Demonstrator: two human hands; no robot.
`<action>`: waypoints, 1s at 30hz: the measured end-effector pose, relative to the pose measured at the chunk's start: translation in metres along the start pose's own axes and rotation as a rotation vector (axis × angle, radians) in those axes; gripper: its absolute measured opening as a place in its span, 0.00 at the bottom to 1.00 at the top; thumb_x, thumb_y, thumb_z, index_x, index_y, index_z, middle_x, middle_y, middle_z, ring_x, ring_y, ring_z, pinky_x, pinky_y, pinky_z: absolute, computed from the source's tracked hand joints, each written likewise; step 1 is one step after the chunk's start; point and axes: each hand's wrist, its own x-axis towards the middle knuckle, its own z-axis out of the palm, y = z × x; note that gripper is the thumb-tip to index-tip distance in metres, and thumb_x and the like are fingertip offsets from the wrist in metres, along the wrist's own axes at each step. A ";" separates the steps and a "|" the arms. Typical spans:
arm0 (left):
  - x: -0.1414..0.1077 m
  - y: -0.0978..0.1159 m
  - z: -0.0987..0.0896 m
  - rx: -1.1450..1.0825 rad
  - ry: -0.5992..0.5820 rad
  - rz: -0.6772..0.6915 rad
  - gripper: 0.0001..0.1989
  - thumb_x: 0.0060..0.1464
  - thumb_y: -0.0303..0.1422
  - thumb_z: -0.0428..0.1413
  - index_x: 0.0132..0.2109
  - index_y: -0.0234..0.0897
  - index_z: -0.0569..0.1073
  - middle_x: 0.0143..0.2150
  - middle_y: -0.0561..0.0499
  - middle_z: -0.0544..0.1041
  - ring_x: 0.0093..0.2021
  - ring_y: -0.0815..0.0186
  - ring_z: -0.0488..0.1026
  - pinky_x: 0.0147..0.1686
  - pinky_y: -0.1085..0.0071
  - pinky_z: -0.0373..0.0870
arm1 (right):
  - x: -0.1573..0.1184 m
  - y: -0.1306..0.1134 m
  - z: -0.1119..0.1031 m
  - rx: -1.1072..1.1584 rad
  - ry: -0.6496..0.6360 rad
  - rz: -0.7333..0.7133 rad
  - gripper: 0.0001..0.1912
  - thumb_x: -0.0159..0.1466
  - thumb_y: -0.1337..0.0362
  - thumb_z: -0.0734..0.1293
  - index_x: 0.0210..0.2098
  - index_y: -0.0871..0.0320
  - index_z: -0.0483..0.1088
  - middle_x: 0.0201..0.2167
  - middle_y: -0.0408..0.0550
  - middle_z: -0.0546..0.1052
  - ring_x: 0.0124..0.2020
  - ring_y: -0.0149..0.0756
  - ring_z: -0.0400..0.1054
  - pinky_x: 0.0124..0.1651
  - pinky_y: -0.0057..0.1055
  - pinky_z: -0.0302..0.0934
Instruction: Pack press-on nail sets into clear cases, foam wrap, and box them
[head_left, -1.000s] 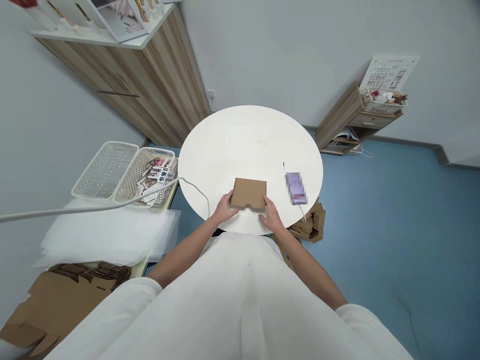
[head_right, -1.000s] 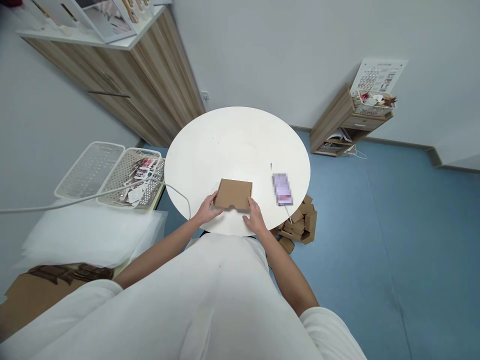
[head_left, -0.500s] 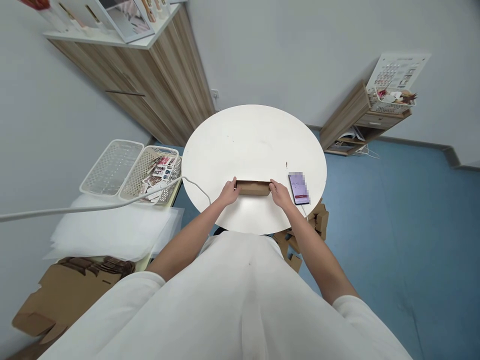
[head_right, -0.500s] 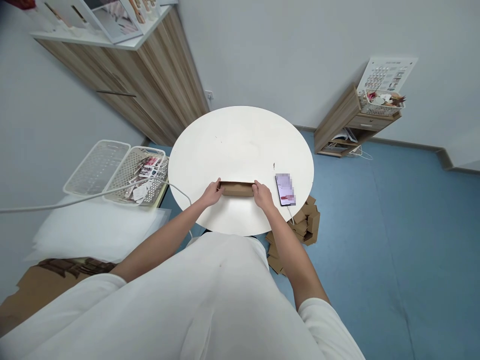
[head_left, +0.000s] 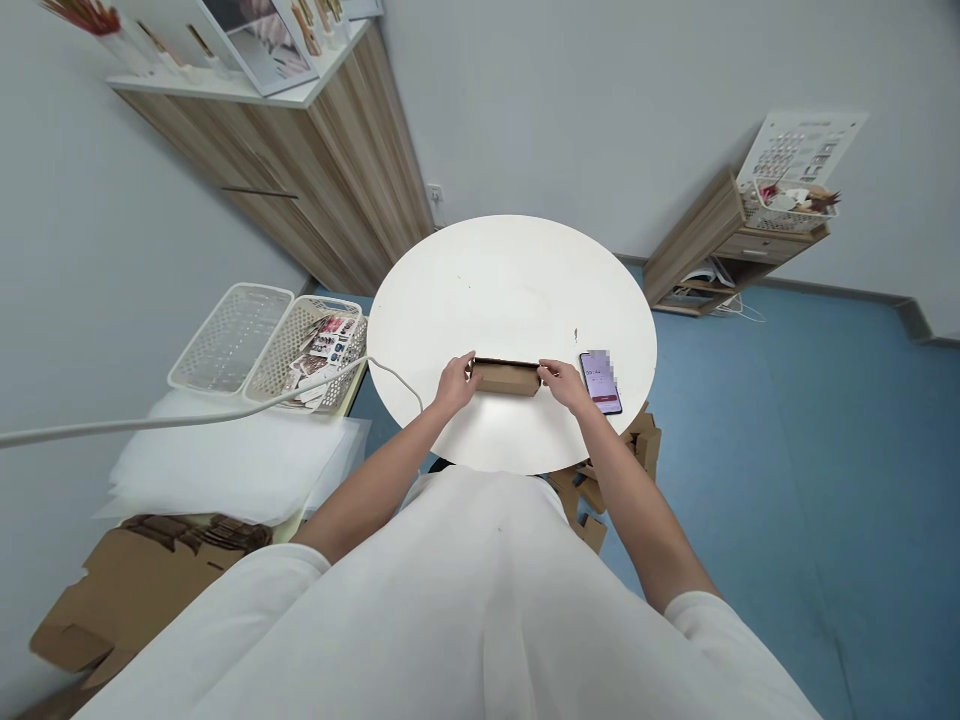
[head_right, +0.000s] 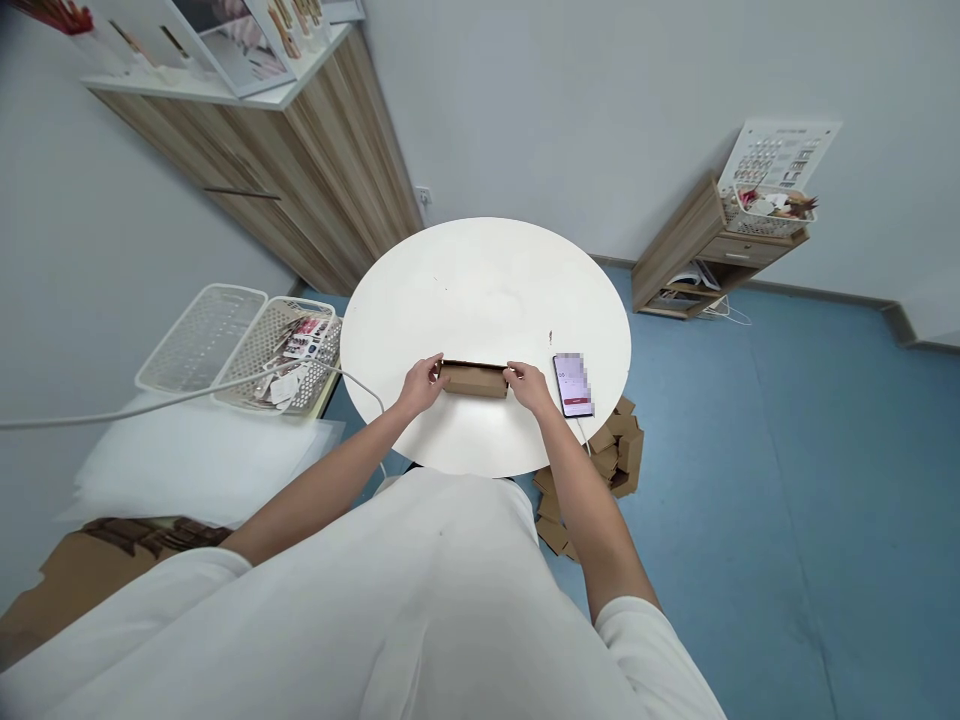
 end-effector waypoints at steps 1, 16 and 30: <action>0.000 0.000 -0.001 0.000 0.009 0.007 0.25 0.52 0.32 0.52 0.57 0.37 0.63 0.39 0.47 0.69 0.37 0.63 0.68 0.44 0.64 0.64 | 0.000 0.000 0.000 -0.011 0.000 -0.013 0.20 0.58 0.57 0.60 0.48 0.56 0.69 0.39 0.47 0.75 0.38 0.35 0.68 0.43 0.33 0.60; 0.004 -0.007 -0.003 -0.030 0.001 0.017 0.22 0.50 0.35 0.54 0.54 0.37 0.68 0.38 0.49 0.71 0.34 0.65 0.69 0.41 0.67 0.66 | 0.001 0.001 -0.004 -0.269 -0.032 -0.210 0.16 0.61 0.64 0.60 0.46 0.55 0.71 0.41 0.50 0.75 0.42 0.39 0.68 0.45 0.34 0.59; 0.006 -0.005 -0.005 -0.021 0.009 -0.025 0.21 0.48 0.33 0.56 0.51 0.39 0.70 0.38 0.51 0.73 0.33 0.67 0.69 0.40 0.69 0.67 | 0.003 -0.009 -0.012 -0.492 -0.113 -0.266 0.11 0.62 0.65 0.58 0.38 0.57 0.71 0.36 0.49 0.76 0.40 0.38 0.67 0.38 0.28 0.56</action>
